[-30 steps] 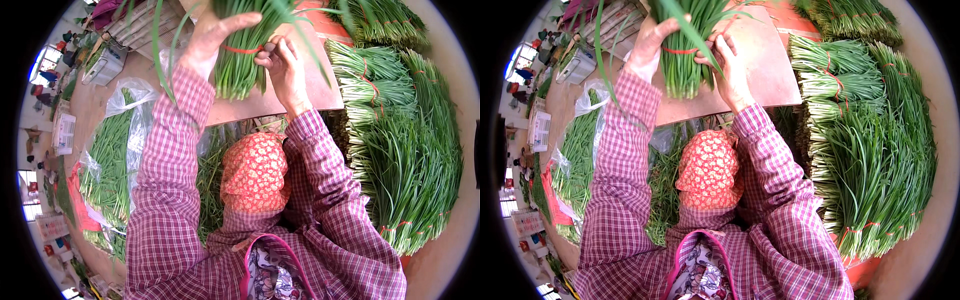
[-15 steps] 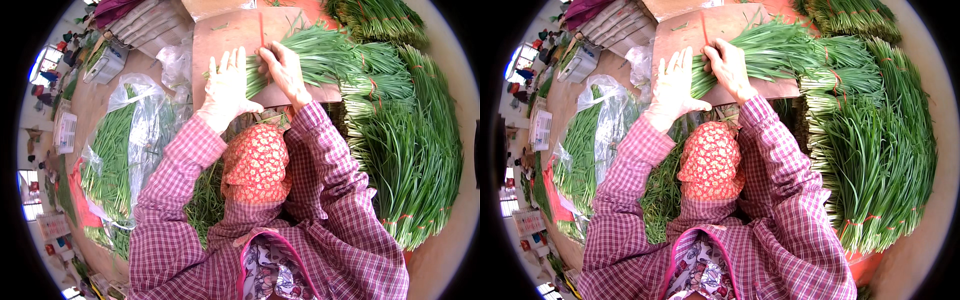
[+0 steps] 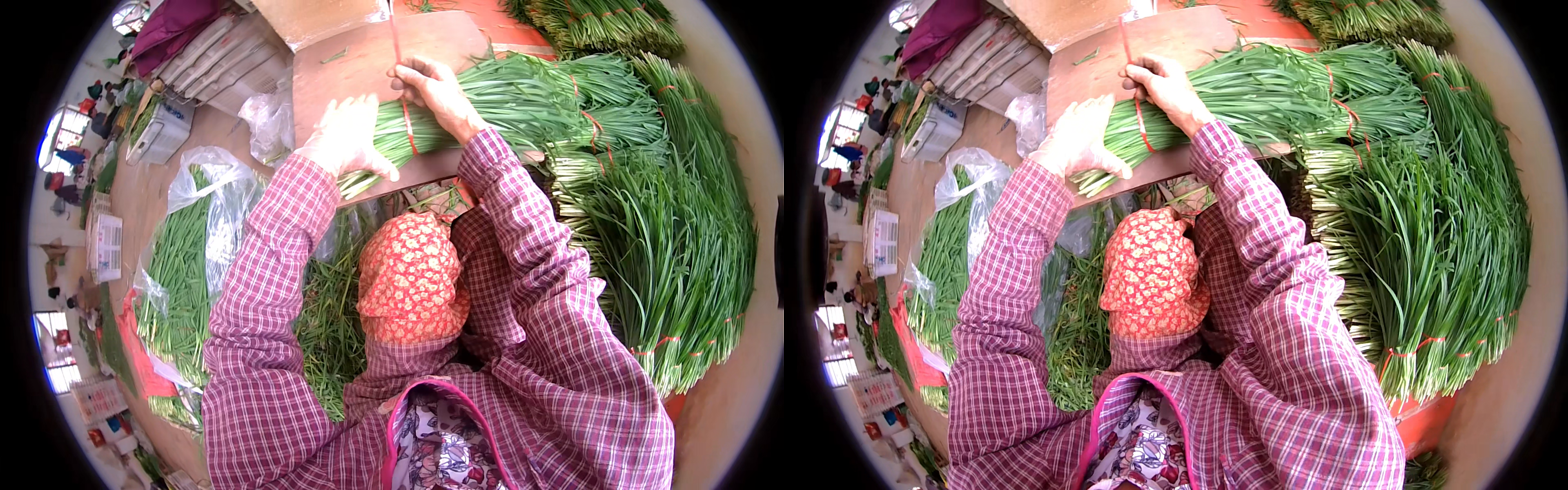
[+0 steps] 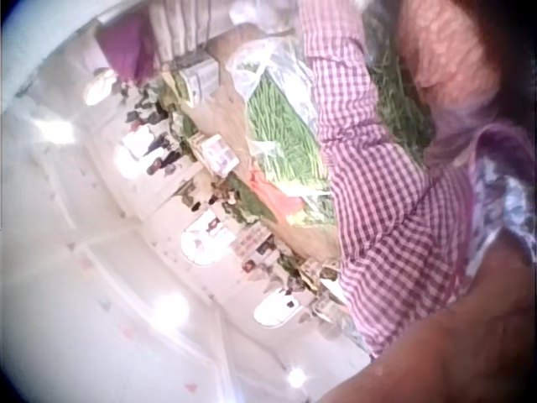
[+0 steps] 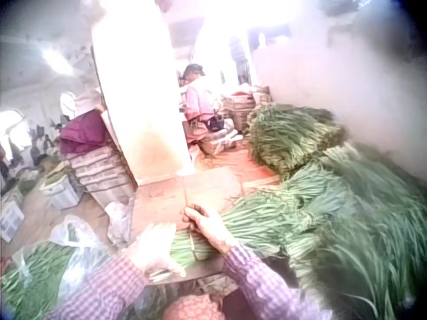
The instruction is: The person sorts through green stalks on the floor, gathers them into bundles, and secures each bundle with a red tie before placing it on a stack.
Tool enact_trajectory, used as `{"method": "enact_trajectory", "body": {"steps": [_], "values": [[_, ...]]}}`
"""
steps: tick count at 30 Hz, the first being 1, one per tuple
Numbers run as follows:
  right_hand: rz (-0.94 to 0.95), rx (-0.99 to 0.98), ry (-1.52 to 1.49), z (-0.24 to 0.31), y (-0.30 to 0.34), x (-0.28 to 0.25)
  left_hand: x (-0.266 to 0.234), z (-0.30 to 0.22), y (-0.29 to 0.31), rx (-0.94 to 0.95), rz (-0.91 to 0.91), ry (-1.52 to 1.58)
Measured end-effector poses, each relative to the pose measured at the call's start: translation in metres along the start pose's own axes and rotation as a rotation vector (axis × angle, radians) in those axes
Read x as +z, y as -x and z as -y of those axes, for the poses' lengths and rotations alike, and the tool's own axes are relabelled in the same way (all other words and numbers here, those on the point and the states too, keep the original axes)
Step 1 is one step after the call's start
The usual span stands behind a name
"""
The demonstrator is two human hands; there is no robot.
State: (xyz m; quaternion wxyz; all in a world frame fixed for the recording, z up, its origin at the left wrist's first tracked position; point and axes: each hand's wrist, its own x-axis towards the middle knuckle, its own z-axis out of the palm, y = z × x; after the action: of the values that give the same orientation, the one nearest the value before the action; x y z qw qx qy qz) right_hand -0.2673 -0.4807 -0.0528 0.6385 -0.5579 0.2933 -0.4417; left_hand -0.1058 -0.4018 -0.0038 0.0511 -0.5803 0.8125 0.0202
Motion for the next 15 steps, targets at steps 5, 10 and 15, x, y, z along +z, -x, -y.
{"method": "enact_trajectory", "body": {"steps": [5, 10, 15], "values": [[-0.113, -0.03, -0.208, -0.011, -0.01, -0.016, 0.015, -0.043, -0.029, -0.103, -0.11, -0.069], [-0.112, -0.04, -0.079, -0.008, -0.018, -0.004, 0.042, -0.031, -0.025, -0.132, -0.31, -0.04], [-0.019, -0.302, 0.193, 0.013, -0.018, 0.01, 0.032, -0.034, -0.027, -0.201, -0.203, 0.079]]}}
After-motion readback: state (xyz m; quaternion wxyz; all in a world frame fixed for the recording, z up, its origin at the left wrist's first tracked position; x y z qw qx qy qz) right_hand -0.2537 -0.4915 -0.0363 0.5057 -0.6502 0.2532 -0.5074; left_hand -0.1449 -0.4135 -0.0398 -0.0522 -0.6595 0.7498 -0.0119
